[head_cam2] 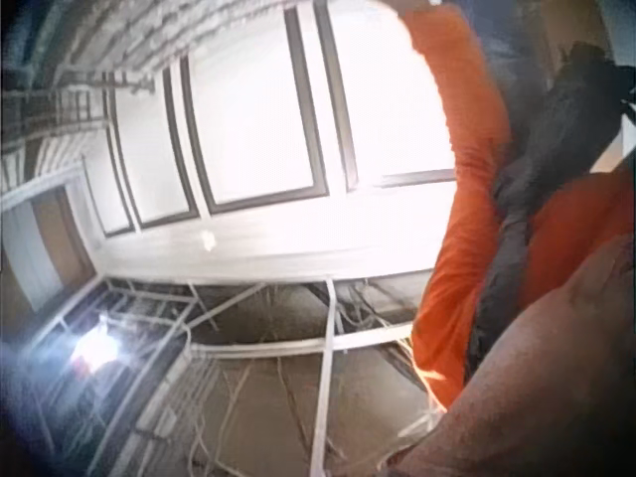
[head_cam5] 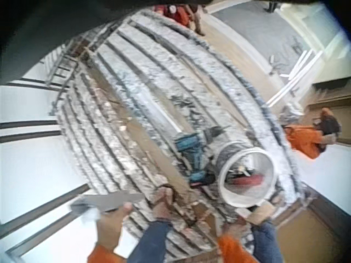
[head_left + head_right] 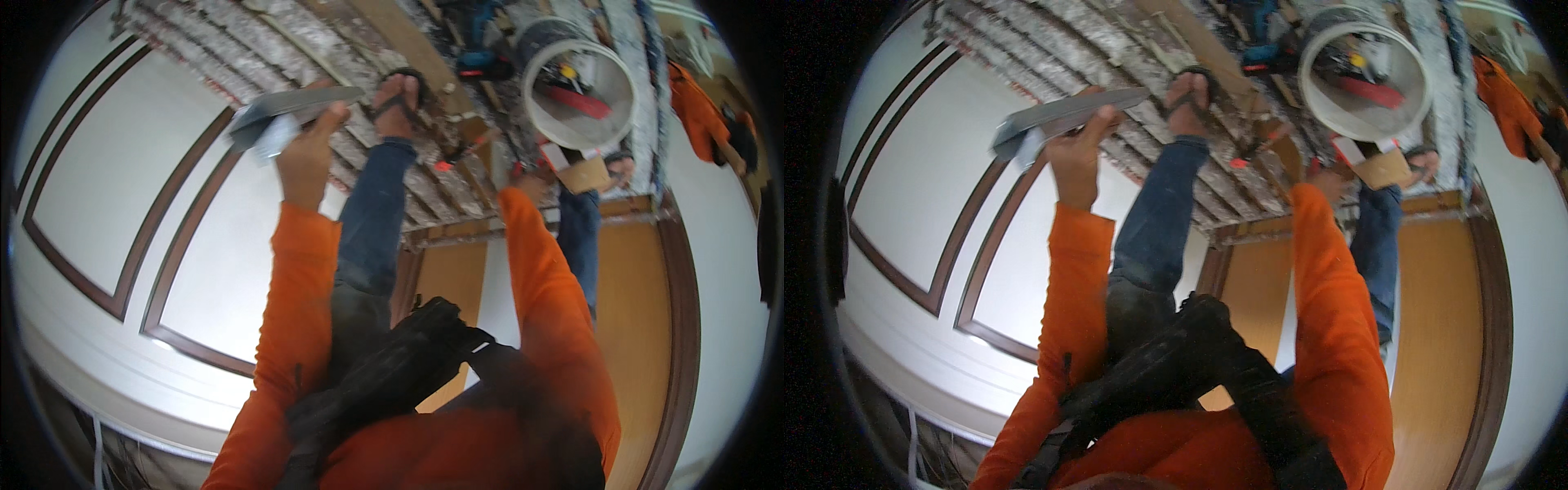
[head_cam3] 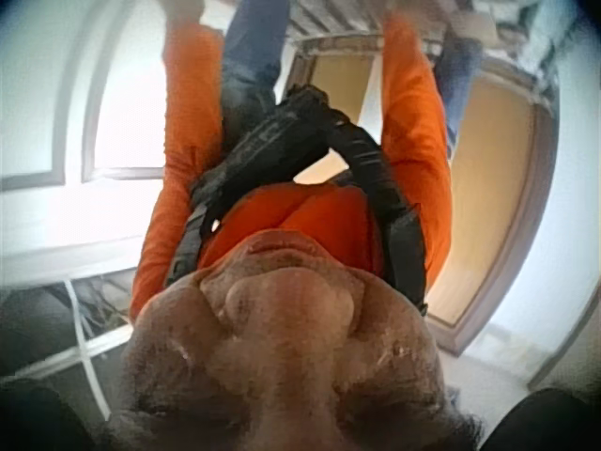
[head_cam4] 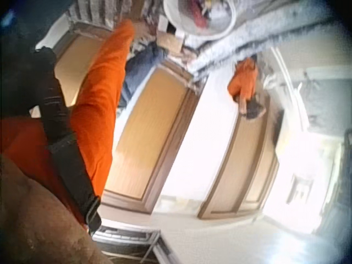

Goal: The person cuts metal trim pieces with tin snips and fits them into a curved ceiling frame. They repeatedly measure, cut, and place the trim along the ceiling edge while working on a scaffold in a stairwell.

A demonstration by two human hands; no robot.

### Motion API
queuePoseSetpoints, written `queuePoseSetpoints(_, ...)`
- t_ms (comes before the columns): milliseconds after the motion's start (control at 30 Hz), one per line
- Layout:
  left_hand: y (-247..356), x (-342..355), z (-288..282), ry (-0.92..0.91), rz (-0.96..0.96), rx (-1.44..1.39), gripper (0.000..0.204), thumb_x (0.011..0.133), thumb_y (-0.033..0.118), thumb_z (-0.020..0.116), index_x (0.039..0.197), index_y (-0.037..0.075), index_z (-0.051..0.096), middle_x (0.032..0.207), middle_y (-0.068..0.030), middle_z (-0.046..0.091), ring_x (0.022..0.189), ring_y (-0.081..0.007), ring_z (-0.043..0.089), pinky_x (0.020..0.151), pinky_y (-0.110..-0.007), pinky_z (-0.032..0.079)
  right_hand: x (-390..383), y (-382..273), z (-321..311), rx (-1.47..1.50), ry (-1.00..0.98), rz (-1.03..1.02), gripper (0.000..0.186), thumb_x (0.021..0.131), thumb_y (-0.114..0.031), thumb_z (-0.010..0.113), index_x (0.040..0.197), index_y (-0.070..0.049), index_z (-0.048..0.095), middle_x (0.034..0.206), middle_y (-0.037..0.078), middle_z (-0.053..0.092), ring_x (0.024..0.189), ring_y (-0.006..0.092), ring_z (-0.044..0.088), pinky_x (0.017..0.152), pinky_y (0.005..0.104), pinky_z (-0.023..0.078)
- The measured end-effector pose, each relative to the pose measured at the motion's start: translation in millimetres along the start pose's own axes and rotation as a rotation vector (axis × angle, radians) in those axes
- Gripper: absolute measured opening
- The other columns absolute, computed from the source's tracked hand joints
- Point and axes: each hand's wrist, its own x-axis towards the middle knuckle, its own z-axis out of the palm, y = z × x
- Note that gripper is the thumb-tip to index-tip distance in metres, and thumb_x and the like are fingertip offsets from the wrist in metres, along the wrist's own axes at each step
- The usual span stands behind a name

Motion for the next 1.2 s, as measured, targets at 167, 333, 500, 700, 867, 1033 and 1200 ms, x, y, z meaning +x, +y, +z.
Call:
queuePoseSetpoints(167, -5, 21, 1, 0.007, 0.022, 0.148, 0.030, 0.087, -0.008, 0.072, 0.116, -0.001, 0.071, 0.105, -0.0035, 0.074, 0.095, -0.0117, 0.067, 0.086, -0.028, 0.054, 10, 14, 10, 0.041, 0.235, -0.006, 0.075, 0.084, -0.041, 0.078, 0.145, -0.011, 0.046, 0.138, 0.020, 0.057, 0.120, 0.0371, 0.061, 0.095, 0.0531, 0.052)
queuePoseSetpoints(333, 8, 34, -14, -0.064, 0.276, 0.531, 0.043, 0.080, -0.014, 0.062, 0.118, 0.006, 0.071, 0.102, -0.0163, 0.075, 0.092, -0.0217, 0.074, 0.083, -0.032, 0.056, -15, 59, 19, 0.170, -0.068, 0.026, 0.059, 0.082, -0.030, 0.076, 0.134, -0.010, 0.056, 0.128, 0.021, 0.058, 0.114, 0.0416, 0.062, 0.092, 0.0517, 0.054)
queuePoseSetpoints(500, 34, 40, -25, -0.121, 0.361, 0.841, 0.036, 0.075, 0.006, 0.080, 0.109, 0.005, 0.069, 0.106, -0.0165, 0.072, 0.102, -0.0380, 0.069, 0.087, -0.044, 0.056, -73, 79, -112, 0.372, -0.294, -0.494, 0.033, 0.090, -0.017, 0.068, 0.122, -0.007, 0.065, 0.123, 0.024, 0.062, 0.107, 0.0433, 0.066, 0.085, 0.0524, 0.053)
queuePoseSetpoints(700, 102, 34, 21, -0.300, 0.257, 1.246, 0.047, 0.077, 0.005, 0.076, 0.121, 0.008, 0.062, 0.122, -0.0167, 0.066, 0.113, -0.0390, 0.064, 0.096, -0.048, 0.051, -57, 23, -351, 0.478, -0.220, -0.901, 0.025, 0.090, -0.022, 0.071, 0.107, -0.004, 0.071, 0.086, 0.024, 0.070, 0.086, 0.0446, 0.069, 0.076, 0.0515, 0.052)
queuePoseSetpoints(867, 123, 51, 44, -0.338, 0.388, 1.363, 0.047, 0.077, 0.004, 0.076, 0.121, 0.010, 0.062, 0.120, -0.0114, 0.066, 0.112, -0.0392, 0.063, 0.094, -0.049, 0.055, -42, -2, -424, 0.405, -0.635, -0.718, 0.030, 0.092, -0.028, 0.070, 0.103, 0.001, 0.071, 0.085, 0.010, 0.071, 0.076, 0.0224, 0.067, 0.070, 0.0333, 0.052)
queuePoseSetpoints(1033, 138, 59, 56, -0.265, 0.565, 1.428, 0.042, 0.075, 0.005, 0.079, 0.115, 0.011, 0.067, 0.120, -0.0094, 0.066, 0.114, -0.0391, 0.062, 0.091, -0.048, 0.058, -36, -5, -426, 0.539, -0.984, -0.655, 0.027, 0.090, -0.021, 0.064, 0.100, 0.004, 0.069, 0.079, 0.006, 0.067, 0.070, 0.0129, 0.061, 0.063, 0.0266, 0.046)
queuePoseSetpoints(1200, 128, 80, 58, -0.286, 0.593, 1.493, 0.043, 0.074, 0.006, 0.082, 0.115, 0.011, 0.068, 0.119, -0.0087, 0.067, 0.114, -0.0390, 0.063, 0.091, -0.049, 0.059, -53, -25, -443, 0.549, -1.022, -0.611, 0.026, 0.089, -0.024, 0.063, 0.087, 0.001, 0.068, 0.069, 0.005, 0.066, 0.062, 0.0147, 0.060, 0.059, 0.0299, 0.046)
